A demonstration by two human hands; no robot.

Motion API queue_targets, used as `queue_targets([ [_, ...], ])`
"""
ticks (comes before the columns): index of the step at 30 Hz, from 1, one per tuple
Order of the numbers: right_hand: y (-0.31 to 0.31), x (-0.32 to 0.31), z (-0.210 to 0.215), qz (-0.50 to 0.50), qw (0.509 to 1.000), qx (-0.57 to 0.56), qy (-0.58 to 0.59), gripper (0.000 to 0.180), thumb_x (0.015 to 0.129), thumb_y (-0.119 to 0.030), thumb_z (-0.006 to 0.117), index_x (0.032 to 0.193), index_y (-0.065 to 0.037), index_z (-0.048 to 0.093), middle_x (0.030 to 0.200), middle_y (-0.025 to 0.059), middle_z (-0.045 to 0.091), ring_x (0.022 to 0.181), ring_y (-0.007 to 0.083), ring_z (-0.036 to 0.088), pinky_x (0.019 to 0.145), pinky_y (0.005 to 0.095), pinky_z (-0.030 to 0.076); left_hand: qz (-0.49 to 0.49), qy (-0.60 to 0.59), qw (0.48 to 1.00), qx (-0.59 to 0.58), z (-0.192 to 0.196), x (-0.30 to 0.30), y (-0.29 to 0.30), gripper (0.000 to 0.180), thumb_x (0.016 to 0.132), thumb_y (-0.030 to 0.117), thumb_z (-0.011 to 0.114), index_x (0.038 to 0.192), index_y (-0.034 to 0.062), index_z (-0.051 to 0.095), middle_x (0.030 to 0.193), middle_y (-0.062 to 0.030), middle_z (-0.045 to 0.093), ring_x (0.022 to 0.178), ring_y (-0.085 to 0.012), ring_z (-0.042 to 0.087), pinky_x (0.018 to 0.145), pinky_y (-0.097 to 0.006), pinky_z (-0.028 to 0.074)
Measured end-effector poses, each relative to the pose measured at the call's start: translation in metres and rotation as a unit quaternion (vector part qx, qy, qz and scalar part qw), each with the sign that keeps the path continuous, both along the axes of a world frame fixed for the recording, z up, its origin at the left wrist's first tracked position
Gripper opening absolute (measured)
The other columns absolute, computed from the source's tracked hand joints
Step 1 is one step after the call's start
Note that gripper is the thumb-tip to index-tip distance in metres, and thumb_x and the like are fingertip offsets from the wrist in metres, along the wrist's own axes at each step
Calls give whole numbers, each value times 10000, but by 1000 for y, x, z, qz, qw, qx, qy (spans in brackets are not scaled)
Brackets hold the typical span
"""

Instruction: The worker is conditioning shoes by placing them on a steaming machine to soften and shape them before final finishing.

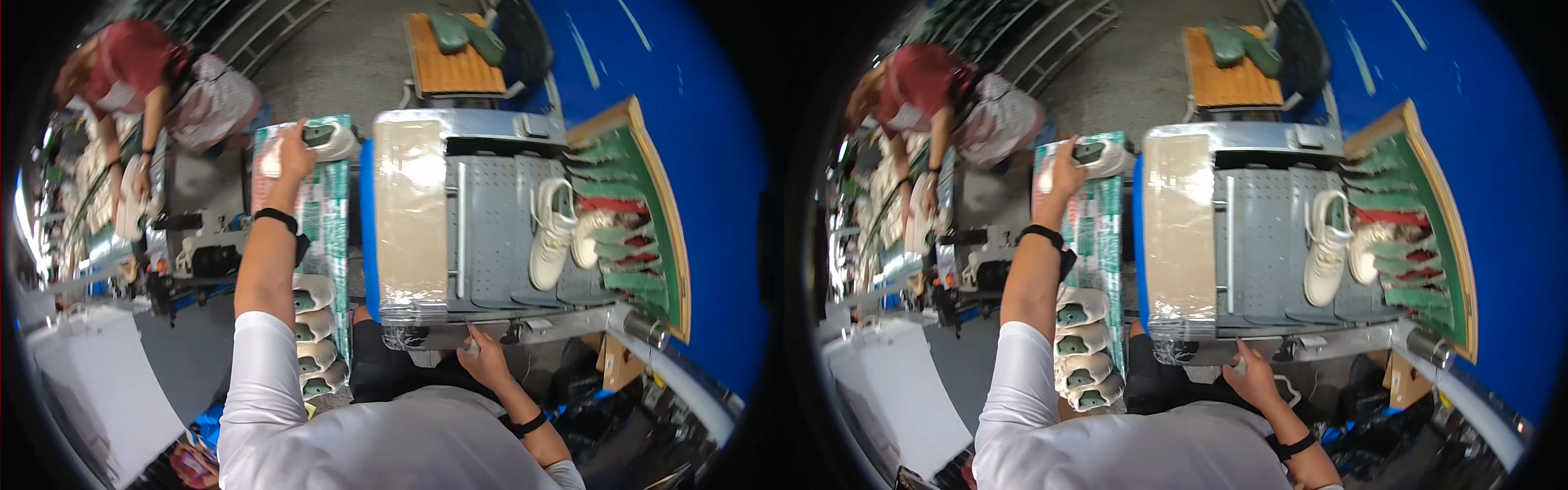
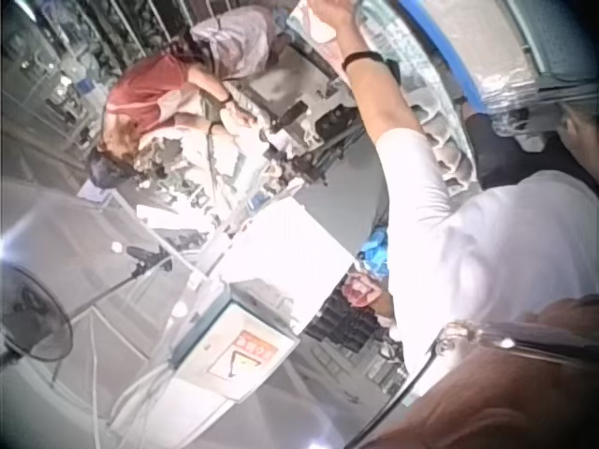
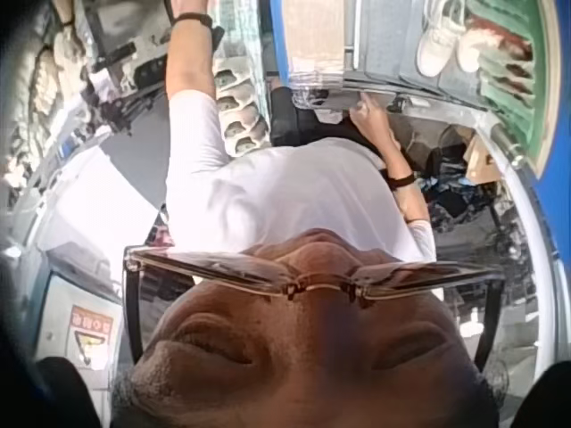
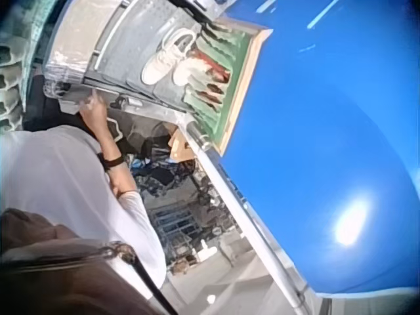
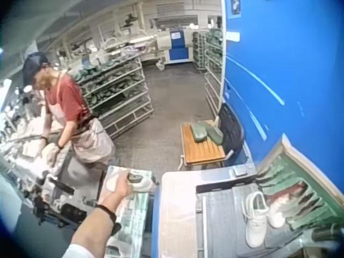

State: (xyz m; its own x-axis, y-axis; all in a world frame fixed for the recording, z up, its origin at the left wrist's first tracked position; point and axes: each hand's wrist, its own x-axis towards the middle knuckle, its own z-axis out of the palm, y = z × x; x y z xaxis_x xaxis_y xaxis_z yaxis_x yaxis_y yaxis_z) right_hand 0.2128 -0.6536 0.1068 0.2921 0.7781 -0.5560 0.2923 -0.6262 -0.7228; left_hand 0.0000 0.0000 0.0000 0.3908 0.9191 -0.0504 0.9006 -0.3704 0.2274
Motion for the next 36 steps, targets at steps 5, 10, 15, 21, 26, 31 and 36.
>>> queue_targets([
  [5,5,-8,-42,-39,999,18,14,769,888,-336,805,1505,41,541,1107,210,718,1046,381,709,922,449,568,44,16,997,65,14,62,-61,860,808,178,820,1585,72,467,1730,-337,197,1574,-498,309,1237,-572,359],
  [10,-8,-17,-19,-85,996,22,21,773,888,-346,796,1508,38,539,1143,209,714,1057,376,707,923,439,571,-153,-294,919,-213,41,238,-313,783,898,253,844,1539,-21,488,1552,-280,514,1469,-431,481,1242,-502,383],
  [15,-15,-8,2,-51,998,26,13,819,892,-346,790,1537,61,491,1148,223,700,1029,366,707,890,441,572,-73,-331,876,-343,21,383,-463,1149,751,424,962,1596,-65,357,1571,-328,479,1467,-452,490,1218,-467,426],
  [21,-60,0,11,-84,996,-18,17,819,883,-297,819,1533,74,488,1137,227,699,979,378,704,861,457,571,32,-350,828,-436,32,392,-464,797,751,241,940,1405,3,552,1224,-159,757,1101,-301,750,963,-410,596],
  [26,-73,3,-1,-72,997,26,9,777,882,-299,823,1490,86,529,1097,213,700,991,382,695,876,455,564,96,-461,641,-606,53,302,-410,380,895,193,797,1234,47,709,1064,-29,752,844,-131,692,748,-310,544],
  [31,-55,21,-6,-27,995,84,-43,678,886,-253,811,1425,78,568,1086,210,700,1022,396,692,906,465,562,101,-409,720,-552,126,172,-388,458,875,165,823,1277,2,674,1156,-83,779,1024,-203,753,885,-348,589],
  [36,2,33,9,52,993,105,-27,740,870,-231,812,1489,78,549,1106,202,700,1026,387,691,910,438,560,116,-223,928,-274,118,85,-406,764,771,393,902,1340,-27,612,1180,-234,776,1100,-358,768,933,-435,598],
])
